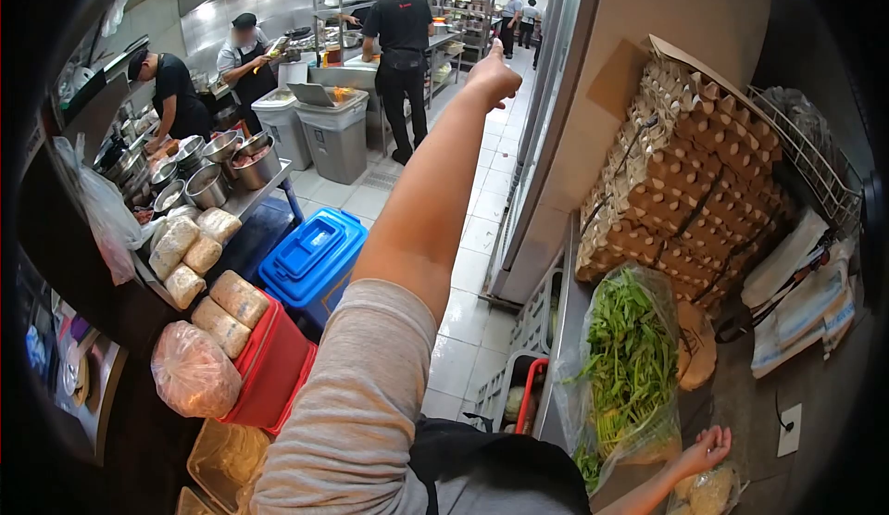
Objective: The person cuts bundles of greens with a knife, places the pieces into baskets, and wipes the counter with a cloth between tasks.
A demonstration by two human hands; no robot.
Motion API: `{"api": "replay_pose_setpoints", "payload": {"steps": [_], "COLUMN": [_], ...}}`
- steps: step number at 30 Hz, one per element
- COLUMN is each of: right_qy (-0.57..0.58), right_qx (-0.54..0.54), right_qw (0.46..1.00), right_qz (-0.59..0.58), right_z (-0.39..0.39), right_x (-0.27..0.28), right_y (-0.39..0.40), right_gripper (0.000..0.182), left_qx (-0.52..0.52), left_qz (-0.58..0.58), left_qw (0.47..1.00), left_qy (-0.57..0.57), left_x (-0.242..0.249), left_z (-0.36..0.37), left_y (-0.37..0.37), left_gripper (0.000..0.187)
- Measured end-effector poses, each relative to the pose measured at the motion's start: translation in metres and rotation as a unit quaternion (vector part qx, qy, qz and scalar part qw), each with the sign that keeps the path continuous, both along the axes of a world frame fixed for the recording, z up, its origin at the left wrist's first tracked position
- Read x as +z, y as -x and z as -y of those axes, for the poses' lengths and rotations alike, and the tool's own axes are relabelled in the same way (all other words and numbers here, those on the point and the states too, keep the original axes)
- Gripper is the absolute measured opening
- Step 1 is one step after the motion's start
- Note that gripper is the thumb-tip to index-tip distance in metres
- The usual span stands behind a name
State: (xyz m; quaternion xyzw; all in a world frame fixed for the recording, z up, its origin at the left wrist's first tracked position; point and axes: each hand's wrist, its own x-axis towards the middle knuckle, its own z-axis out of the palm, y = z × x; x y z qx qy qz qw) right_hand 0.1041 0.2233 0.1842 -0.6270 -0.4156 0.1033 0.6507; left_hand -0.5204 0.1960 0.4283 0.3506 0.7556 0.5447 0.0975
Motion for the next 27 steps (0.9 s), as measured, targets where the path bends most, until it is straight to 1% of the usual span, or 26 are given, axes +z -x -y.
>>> {"api": "replay_pose_setpoints", "payload": {"steps": [2,6,9,10,12,14,15,16,17,18,19,21,22,24,25,27], "right_qy": [0.003,0.003,0.000,-0.001,-0.006,-0.007,-0.003,-0.002,-0.003,-0.003,-0.005,-0.033,-0.045,-0.047,-0.050,-0.048], "right_qx": [0.002,0.010,0.024,0.032,0.020,0.026,0.037,0.049,0.054,0.060,0.067,0.117,0.140,0.137,0.135,0.132], "right_qw": [1.000,1.000,1.000,0.999,1.000,0.999,0.999,0.999,0.998,0.998,0.997,0.992,0.989,0.989,0.989,0.990], "right_qz": [0.003,0.010,0.006,0.003,0.024,0.028,0.025,0.021,0.021,0.023,0.024,0.030,0.031,0.029,0.025,0.015], "right_z": [-0.003,-0.006,-0.006,-0.006,-0.007,-0.008,-0.006,-0.006,-0.005,-0.004,-0.006,-0.009,-0.009,-0.005,-0.004,-0.004], "right_x": [-0.003,-0.006,0.003,0.005,0.006,0.007,0.008,0.010,0.012,0.014,0.016,0.015,0.013,0.009,0.006,-0.008], "right_y": [-0.001,-0.006,0.001,0.004,0.013,0.026,0.032,0.039,0.046,0.054,0.061,0.060,0.058,0.056,0.056,0.049], "right_gripper": [0.033,0.033,0.033,0.033,0.031,0.030,0.030,0.031,0.031,0.031,0.031,0.031,0.032,0.032,0.032,0.031], "left_qx": [0.003,0.023,0.050,0.018,0.020,0.062,0.071,0.051,0.097,0.132,0.166,0.166,0.161,0.131,0.155,0.166], "left_qz": [-0.018,-0.039,-0.049,0.005,0.033,-0.028,-0.032,0.032,0.026,-0.001,-0.020,0.045,0.068,0.108,0.101,0.091], "left_qw": [1.000,0.998,0.997,1.000,0.999,0.996,0.994,0.994,0.991,0.988,0.984,0.978,0.978,0.979,0.978,0.977], "left_qy": [0.012,0.032,0.021,-0.001,-0.018,-0.054,-0.078,-0.095,-0.085,-0.083,-0.055,-0.118,-0.113,-0.109,-0.100,-0.103], "left_x": [-0.001,0.014,0.016,0.020,0.023,0.029,0.034,0.046,0.050,0.051,0.050,0.032,0.023,0.014,0.014,0.019], "left_z": [0.000,0.018,0.027,0.034,0.053,0.073,0.085,0.102,0.115,0.127,0.136,0.155,0.159,0.170,0.172,0.178], "left_y": [0.003,-0.006,0.011,0.020,0.029,0.044,0.060,0.069,0.073,0.083,0.100,0.115,0.122,0.126,0.123,0.115], "left_gripper": [0.091,0.073,0.072,0.090,0.091,0.091,0.092,0.093,0.056,0.067,0.082,0.093,0.095,0.098,0.098,0.098]}}
